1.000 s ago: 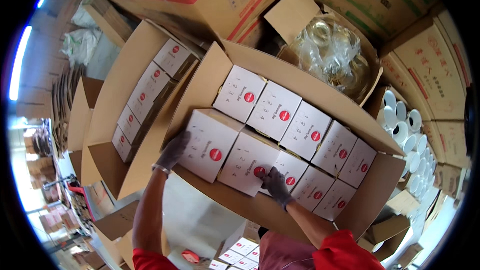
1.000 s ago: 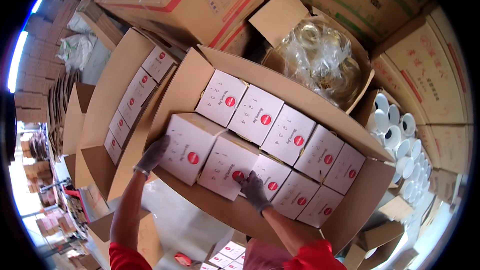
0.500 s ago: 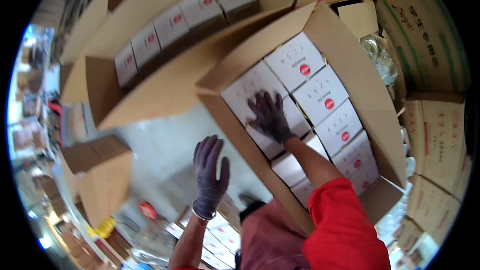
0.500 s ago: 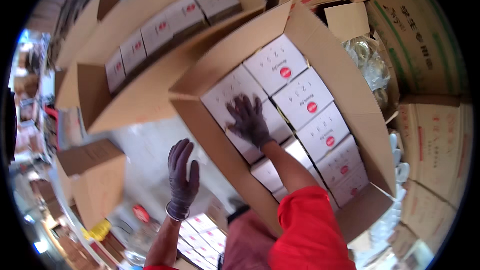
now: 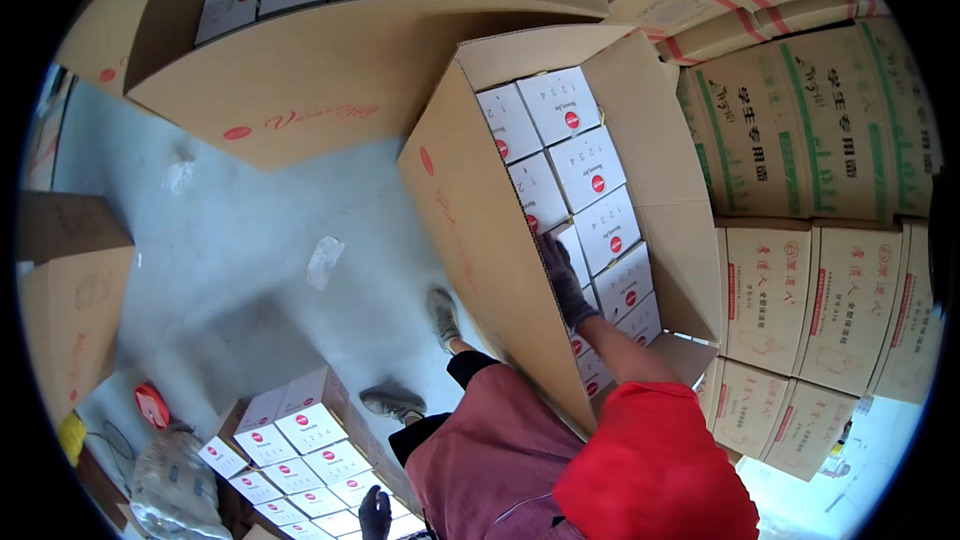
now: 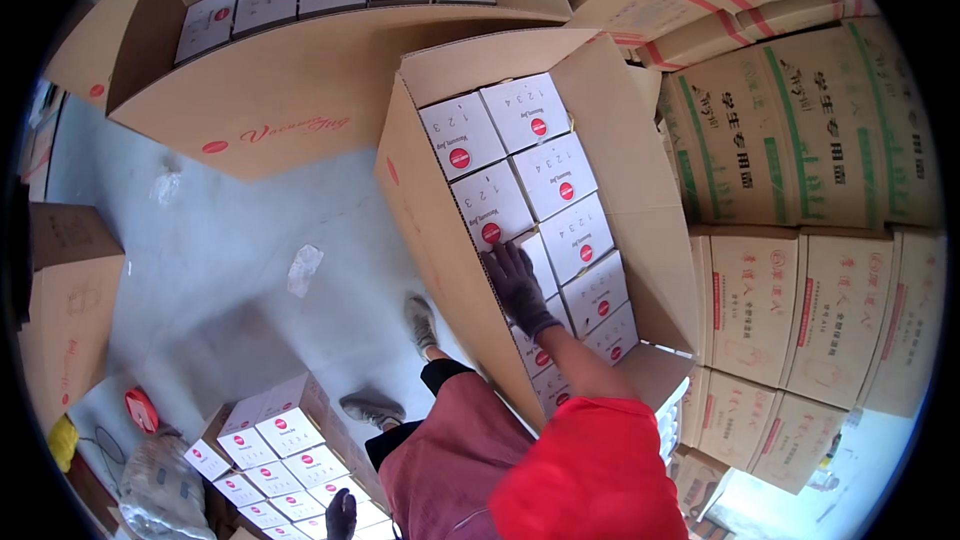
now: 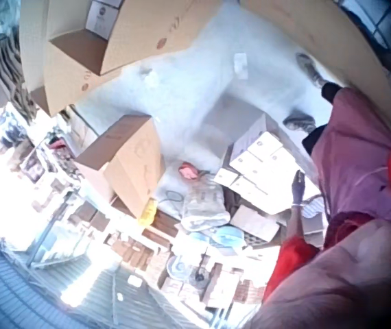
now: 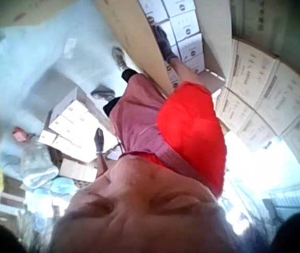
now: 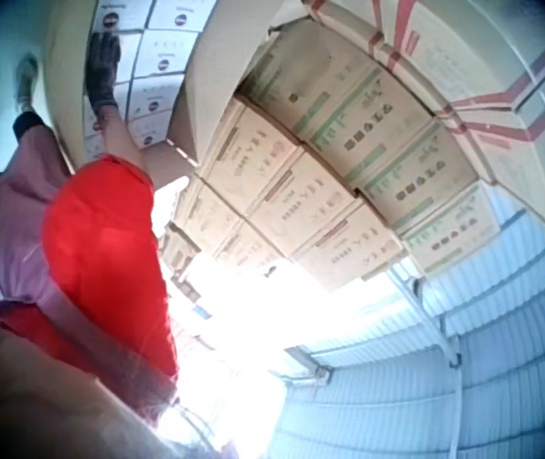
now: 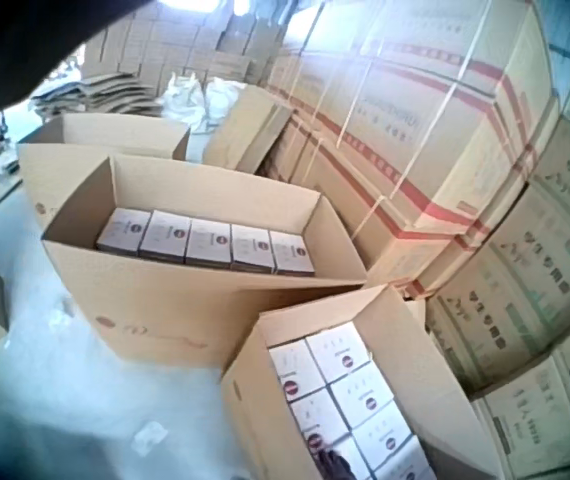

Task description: The person assembles and packages white ceramic jugs with gold trim. They place the jugs into plastic bags, insert them into small white boxes labeled 'Vacuum Jug', and then stack these boxes into a larger cardboard shipping container. The person also uses a marker to write numbers on the boxes.

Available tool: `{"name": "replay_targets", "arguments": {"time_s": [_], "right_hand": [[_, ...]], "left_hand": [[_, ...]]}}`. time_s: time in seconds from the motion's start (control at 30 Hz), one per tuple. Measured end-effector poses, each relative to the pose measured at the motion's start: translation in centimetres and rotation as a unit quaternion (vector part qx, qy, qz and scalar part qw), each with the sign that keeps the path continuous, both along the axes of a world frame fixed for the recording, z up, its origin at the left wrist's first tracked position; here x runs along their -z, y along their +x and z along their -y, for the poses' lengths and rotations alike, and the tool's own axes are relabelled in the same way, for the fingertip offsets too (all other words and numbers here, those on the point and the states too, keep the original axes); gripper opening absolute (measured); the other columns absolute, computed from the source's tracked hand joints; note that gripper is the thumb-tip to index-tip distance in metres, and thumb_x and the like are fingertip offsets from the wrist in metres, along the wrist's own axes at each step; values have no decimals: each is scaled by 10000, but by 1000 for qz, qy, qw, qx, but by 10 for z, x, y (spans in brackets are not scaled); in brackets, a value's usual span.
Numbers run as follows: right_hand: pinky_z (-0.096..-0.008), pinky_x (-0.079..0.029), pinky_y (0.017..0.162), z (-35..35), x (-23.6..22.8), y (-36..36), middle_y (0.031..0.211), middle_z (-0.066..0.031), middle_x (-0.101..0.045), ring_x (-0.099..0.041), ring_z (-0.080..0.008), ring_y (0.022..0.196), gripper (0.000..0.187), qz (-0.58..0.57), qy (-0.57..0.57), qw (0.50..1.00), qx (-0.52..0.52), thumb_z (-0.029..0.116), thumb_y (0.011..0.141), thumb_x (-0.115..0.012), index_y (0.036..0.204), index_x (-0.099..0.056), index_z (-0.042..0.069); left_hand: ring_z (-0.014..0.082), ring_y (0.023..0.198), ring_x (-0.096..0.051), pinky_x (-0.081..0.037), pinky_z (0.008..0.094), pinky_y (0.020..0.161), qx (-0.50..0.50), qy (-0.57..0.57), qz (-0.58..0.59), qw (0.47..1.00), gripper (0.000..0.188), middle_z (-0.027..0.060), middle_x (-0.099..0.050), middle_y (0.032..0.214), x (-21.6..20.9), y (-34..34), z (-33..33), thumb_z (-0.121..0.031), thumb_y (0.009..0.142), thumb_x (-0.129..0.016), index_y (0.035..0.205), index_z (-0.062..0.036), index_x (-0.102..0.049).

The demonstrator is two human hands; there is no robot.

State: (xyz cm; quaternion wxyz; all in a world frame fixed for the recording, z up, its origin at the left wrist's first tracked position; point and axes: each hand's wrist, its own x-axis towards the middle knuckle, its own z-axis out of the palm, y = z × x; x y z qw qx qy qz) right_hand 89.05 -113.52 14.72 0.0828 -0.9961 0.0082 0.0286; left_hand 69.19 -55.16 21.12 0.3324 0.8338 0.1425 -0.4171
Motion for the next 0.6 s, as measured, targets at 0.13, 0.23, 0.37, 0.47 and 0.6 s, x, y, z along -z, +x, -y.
{"name": "replay_targets", "arguments": {"time_s": [0.13, 0.23, 0.37, 0.47, 0.6], "right_hand": [[-470, -312, 1104, 11, 64, -42, 1469, -204, -372, -413, -366, 1317, 578, -46, -346, 934, -75, 162, 900, -545, 1435, -371, 30], [-453, -320, 1099, 22, 60, -28, 1455, -198, -389, -422, -347, 1306, 546, -71, -291, 950, -87, 172, 919, -524, 1423, -383, 17], [-430, -330, 1092, 54, 13, -20, 1438, -190, -410, -434, -322, 1292, 509, -139, -146, 978, -45, 186, 944, -497, 1408, -398, 0], [-413, -338, 1087, 81, -14, -5, 1424, -184, -427, -444, -303, 1282, 485, -202, -135, 970, -3, 196, 963, -476, 1396, -410, -13], [-391, -348, 1080, 97, -79, 55, 1407, -176, -448, -456, -277, 1268, 460, -177, -125, 975, 40, 209, 989, -449, 1380, -425, -31]], "left_hand": [[347, 1208, -537, -417, 389, 1032, -20, -18, -131, 991, 491, 220, -573, 1293, 2, -14, -6, -370, 1001, -471, 1302, 13, -535], [338, 1014, -635, -494, 397, 866, -82, -23, -81, 993, 329, 233, -651, 1098, 24, -33, 12, -222, 963, -521, 1159, 26, -608], [193, 1005, -619, -484, 314, 891, -307, -167, -70, 934, 399, 151, -657, 1104, 8, -8, 45, -275, 985, -519, 1222, 41, -579], [146, 960, -616, -489, 288, 871, -411, -251, -73, 874, 393, 99, -661, 1093, 51, -62, 33, -274, 1000, -504, 1261, 14, -568], [182, 926, -631, -493, 296, 882, -404, -140, -121, 896, 383, 109, -658, 1079, 93, -142, 18, -275, 1001, -494, 1241, 13, -572]]}}
